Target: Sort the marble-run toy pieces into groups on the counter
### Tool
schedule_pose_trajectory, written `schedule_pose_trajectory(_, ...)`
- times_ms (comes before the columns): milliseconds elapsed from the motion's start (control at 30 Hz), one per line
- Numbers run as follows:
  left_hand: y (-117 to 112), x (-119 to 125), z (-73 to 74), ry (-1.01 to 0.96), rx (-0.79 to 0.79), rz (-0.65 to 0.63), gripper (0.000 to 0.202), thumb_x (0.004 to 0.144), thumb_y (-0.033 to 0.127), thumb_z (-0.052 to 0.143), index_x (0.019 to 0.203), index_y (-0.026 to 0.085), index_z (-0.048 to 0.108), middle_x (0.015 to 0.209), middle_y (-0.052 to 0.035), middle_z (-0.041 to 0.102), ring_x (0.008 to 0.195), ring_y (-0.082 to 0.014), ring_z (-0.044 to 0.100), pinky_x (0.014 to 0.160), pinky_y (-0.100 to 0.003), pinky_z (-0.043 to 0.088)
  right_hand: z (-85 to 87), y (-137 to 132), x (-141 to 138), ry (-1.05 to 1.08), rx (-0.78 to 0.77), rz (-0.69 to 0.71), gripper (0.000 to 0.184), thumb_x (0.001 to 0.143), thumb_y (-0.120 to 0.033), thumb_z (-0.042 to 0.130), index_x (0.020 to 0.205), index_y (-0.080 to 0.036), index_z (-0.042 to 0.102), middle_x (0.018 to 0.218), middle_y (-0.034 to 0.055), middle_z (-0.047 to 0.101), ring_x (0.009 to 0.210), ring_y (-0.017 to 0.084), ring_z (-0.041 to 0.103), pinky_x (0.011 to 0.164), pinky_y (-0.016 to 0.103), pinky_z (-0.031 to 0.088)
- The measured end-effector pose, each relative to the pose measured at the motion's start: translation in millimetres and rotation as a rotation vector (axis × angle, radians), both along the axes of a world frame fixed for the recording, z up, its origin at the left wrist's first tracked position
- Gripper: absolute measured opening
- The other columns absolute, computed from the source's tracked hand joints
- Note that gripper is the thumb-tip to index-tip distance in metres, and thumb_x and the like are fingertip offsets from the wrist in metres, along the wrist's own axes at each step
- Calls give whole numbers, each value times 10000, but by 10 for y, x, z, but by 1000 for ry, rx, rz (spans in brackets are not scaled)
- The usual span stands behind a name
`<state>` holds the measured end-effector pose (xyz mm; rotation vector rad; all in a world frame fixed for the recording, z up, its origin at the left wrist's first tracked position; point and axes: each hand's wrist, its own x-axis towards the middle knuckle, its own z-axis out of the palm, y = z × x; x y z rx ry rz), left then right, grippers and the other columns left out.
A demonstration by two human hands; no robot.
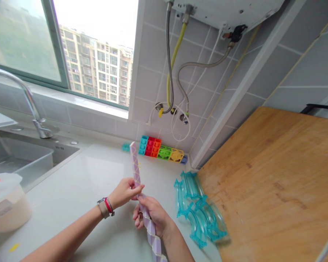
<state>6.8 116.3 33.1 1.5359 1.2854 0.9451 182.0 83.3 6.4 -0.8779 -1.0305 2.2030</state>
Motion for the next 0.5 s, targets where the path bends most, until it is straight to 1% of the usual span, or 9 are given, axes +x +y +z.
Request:
schedule_pose_trajectory(133,12,-2,-37,14,32,-20,444,822,579,637,645,189,521,560,31,535,520,-151,599,483,-219,402,38,2,-16,-32,-11,-55,612,897,-576,652,1300,-126,557,685,12,678,483,119,594,452,218,496)
schedule_pose_trajectory(233,27,7,-78,-1,84,-69,463,819,590,651,629,190,519,555,55,465,526,-117,480,503,-212,379,85,-6,-37,-53,-4,-121,613,874,-593,677,1244,-112,587,671,13,669,470,109,582,449,215,505)
schedule_pose_trajectory(333,28,21,-102,-20,90,-69,487,828,599,634,602,195,481,552,69,390,531,-106,379,504,-211,350,94,-13,-57,-58,13,-137,610,861,-596,694,1206,-101,598,655,13,663,457,104,572,440,213,506)
schedule_pose_trajectory(400,16,31,-101,-12,93,-53,488,835,597,628,602,195,479,557,66,389,535,-108,376,509,-216,353,79,-13,-64,-59,17,-128,624,863,-623,680,1193,-102,593,654,15,665,454,108,576,443,223,515)
schedule_pose_trajectory(500,-15,39,-84,-29,96,-27,464,846,586,626,631,188,521,576,52,438,540,-118,429,520,-226,382,63,-11,-65,-57,15,-134,672,858,-707,628,1154,-106,589,652,16,664,459,119,593,450,242,529)
